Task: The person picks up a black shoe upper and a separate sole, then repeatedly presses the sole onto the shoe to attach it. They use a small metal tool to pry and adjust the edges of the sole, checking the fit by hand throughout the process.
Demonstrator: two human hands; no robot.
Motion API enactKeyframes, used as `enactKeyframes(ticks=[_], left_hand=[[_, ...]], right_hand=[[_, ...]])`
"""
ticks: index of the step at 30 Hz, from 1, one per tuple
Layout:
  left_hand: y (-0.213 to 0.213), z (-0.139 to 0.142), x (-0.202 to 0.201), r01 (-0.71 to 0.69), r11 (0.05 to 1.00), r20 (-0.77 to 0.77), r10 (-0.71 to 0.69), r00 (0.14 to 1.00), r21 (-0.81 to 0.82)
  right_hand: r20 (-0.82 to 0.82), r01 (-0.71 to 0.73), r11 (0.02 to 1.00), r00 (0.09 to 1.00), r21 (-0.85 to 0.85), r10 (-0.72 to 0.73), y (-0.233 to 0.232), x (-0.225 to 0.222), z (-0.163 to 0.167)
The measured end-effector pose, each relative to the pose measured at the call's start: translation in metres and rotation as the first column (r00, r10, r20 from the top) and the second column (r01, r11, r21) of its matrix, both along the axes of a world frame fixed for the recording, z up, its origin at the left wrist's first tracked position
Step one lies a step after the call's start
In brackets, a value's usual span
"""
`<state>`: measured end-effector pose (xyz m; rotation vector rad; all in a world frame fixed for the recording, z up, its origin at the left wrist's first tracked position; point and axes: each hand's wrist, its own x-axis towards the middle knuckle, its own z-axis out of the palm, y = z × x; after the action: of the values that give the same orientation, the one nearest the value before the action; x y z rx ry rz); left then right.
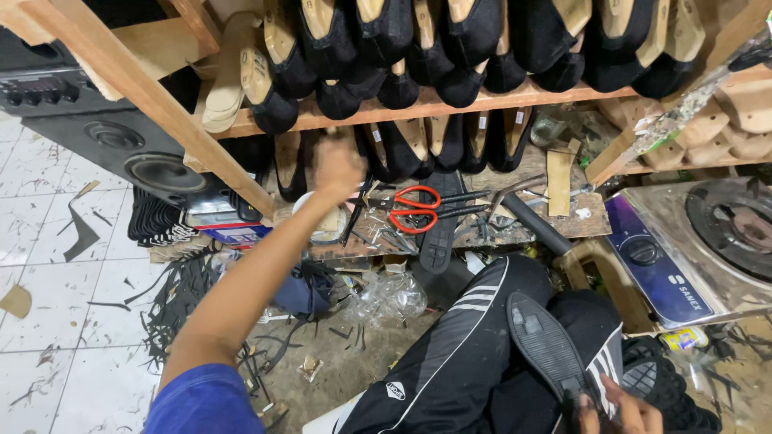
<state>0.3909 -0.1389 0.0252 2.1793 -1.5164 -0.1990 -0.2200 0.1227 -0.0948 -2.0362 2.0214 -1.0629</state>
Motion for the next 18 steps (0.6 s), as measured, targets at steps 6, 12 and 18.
enactKeyframes(ticks=[6, 12, 18], left_hand=[[-0.062, -0.003, -0.112, 0.035, 0.999, -0.071, -0.034, 0.997, 0.016], [-0.112, -0.006, -0.139, -0.169, 0.975, 0.115, 0.187, 0.976, -0.146], [-0.124, 0.001, -0.121, -0.091, 0.99, 0.087, 0.082, 0.993, 0.104]], right_hand=[[0.015, 0.004, 1.0, 1.0, 0.021, -0.005, -0.004, 0.061, 0.053], [-0.047, 0.08, 0.976, 0.996, 0.2, -0.072, -0.011, 0.078, 0.089], [-0.224, 0.156, 0.911, 0.972, 0.382, -0.073, -0.014, 0.071, 0.112]])
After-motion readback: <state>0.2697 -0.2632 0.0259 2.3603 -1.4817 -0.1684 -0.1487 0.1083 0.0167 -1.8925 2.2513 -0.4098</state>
